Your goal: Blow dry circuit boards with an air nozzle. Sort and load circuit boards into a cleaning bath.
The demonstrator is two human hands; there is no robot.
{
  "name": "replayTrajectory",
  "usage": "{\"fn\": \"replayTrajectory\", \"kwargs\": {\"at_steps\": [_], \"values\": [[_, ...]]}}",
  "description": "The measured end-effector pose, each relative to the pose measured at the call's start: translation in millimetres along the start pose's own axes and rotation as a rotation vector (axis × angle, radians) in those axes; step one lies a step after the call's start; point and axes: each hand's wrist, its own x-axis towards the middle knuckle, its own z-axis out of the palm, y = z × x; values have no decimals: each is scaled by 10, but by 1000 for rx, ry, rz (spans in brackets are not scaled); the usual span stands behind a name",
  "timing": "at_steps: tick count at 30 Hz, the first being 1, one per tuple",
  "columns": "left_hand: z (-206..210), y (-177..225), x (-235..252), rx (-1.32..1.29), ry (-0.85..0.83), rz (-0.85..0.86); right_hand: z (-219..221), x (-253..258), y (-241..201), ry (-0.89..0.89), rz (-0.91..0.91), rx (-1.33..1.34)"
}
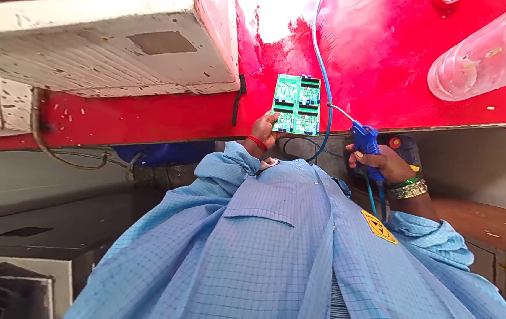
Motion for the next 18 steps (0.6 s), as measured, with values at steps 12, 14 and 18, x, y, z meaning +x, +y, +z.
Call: {"fn": "replayTrajectory", "kwargs": {"at_steps": [12,14,18], "values": [[-97,-240,119,57,18,-41,242,-425,-64,-191,198,-362],[-74,-252,145,-11,30,-52,273,-367,-84,-231,204,-357],[-56,-256,182,24,2,-32,187,-274,-91,-181,179,-404]]}}
